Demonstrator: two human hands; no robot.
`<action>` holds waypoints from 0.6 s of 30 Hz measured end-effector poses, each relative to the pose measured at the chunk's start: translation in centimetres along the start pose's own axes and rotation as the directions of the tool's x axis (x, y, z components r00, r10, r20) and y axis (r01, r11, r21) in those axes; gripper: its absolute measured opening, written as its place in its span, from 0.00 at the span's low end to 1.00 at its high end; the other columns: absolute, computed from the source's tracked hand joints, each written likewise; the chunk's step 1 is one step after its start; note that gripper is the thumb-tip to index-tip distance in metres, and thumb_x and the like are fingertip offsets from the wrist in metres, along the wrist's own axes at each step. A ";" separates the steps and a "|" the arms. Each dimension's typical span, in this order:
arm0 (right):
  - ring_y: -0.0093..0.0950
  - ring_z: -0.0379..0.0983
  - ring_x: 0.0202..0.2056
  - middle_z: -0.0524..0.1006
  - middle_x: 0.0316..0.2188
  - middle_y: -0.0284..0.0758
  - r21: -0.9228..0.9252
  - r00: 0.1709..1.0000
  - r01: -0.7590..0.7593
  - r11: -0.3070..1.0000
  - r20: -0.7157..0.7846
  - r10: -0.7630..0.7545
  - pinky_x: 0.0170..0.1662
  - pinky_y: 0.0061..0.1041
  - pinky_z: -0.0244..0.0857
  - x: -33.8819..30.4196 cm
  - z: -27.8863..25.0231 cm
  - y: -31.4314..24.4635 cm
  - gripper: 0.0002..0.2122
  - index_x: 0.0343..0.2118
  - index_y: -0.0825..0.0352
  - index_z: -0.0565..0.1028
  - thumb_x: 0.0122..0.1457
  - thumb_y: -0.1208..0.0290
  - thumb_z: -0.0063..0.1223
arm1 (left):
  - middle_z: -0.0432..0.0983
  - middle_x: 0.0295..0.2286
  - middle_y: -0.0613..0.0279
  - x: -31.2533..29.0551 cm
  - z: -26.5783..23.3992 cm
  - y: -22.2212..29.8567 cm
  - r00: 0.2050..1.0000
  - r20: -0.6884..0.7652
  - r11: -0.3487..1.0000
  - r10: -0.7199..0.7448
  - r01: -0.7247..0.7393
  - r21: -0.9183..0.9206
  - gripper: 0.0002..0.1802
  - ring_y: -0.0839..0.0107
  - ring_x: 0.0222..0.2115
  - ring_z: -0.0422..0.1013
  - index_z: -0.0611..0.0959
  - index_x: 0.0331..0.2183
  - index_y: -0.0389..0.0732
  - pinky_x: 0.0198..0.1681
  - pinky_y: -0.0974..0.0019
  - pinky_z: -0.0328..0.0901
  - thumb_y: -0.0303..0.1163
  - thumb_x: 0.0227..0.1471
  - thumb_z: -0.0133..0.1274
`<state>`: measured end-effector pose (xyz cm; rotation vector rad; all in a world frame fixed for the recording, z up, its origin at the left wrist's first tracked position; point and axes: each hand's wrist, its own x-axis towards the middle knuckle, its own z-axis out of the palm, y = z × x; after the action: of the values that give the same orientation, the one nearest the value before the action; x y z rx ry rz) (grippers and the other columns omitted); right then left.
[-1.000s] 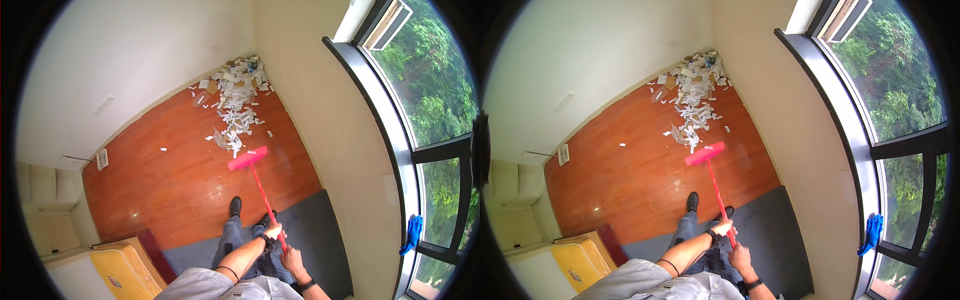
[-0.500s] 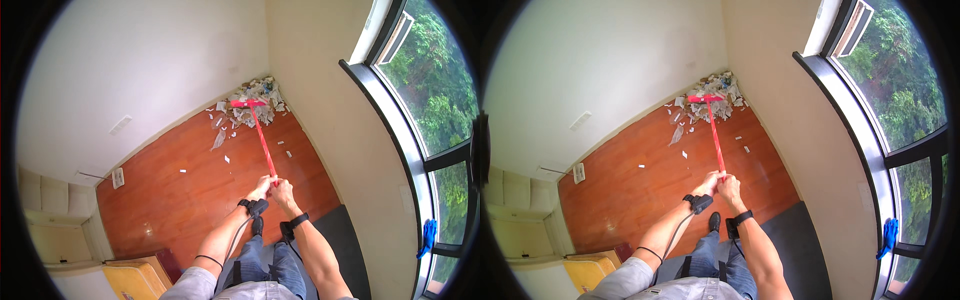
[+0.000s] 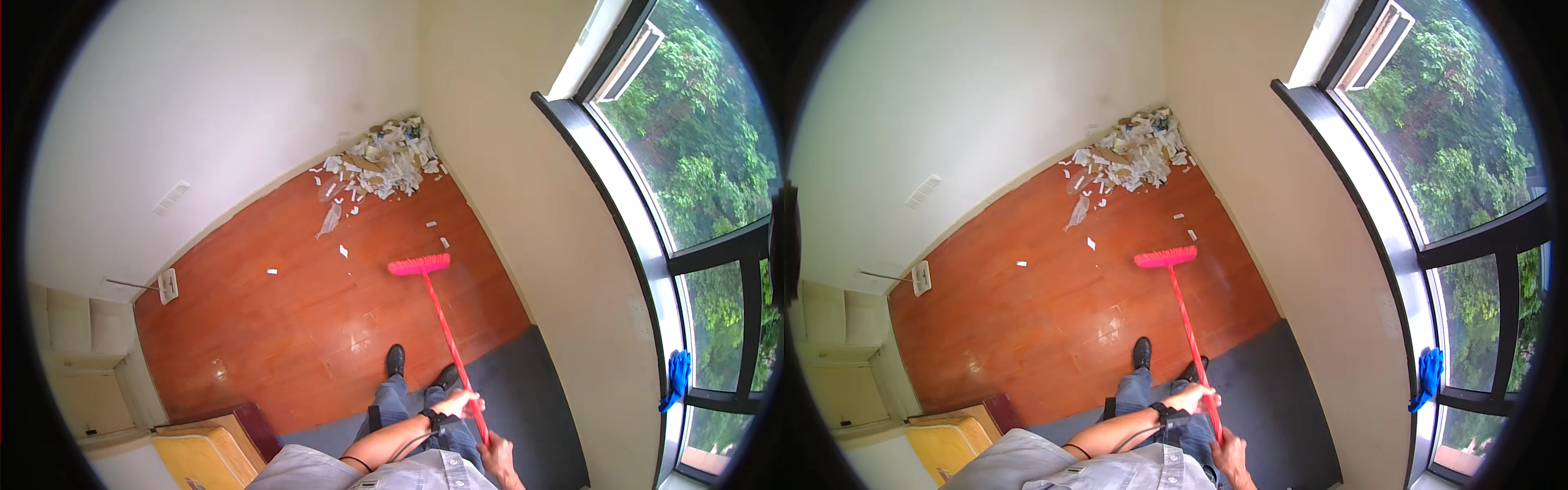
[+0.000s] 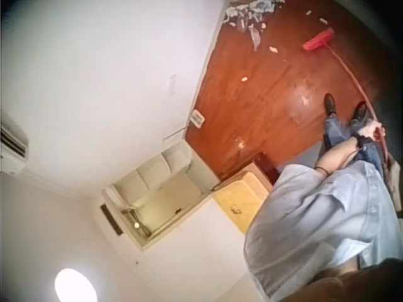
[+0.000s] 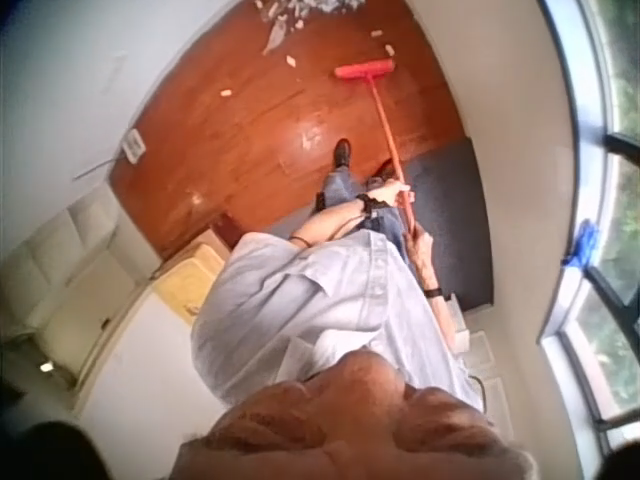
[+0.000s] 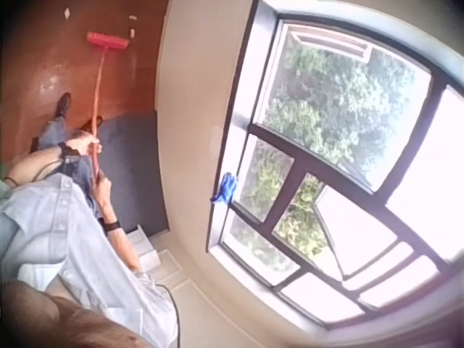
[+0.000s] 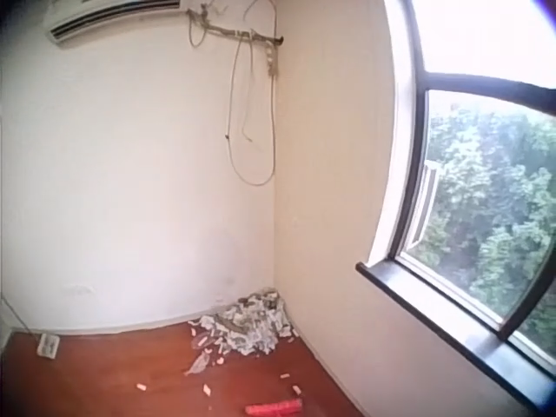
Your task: The recorder uses a broom to sweep paper scraps on the floor into a pile.
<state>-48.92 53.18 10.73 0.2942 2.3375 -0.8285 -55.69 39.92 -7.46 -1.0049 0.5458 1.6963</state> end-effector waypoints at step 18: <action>0.50 0.73 0.28 0.74 0.22 0.50 -0.409 0.916 0.304 0.860 -0.122 -0.381 0.33 0.45 0.67 22.2 -2.9 5.6 0.13 0.25 0.72 0.74 0.52 0.63 0.49 | 0.75 0.37 0.57 -0.6 0.8 4.5 0.995 -0.059 0.988 0.080 -0.071 0.139 0.13 0.61 0.38 0.73 0.69 0.42 0.42 0.40 0.57 0.68 0.35 0.56 0.44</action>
<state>-65.27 59.32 -4.31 -0.2302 2.7247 -0.4926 -60.11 38.64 -7.05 -0.9528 0.7407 1.6728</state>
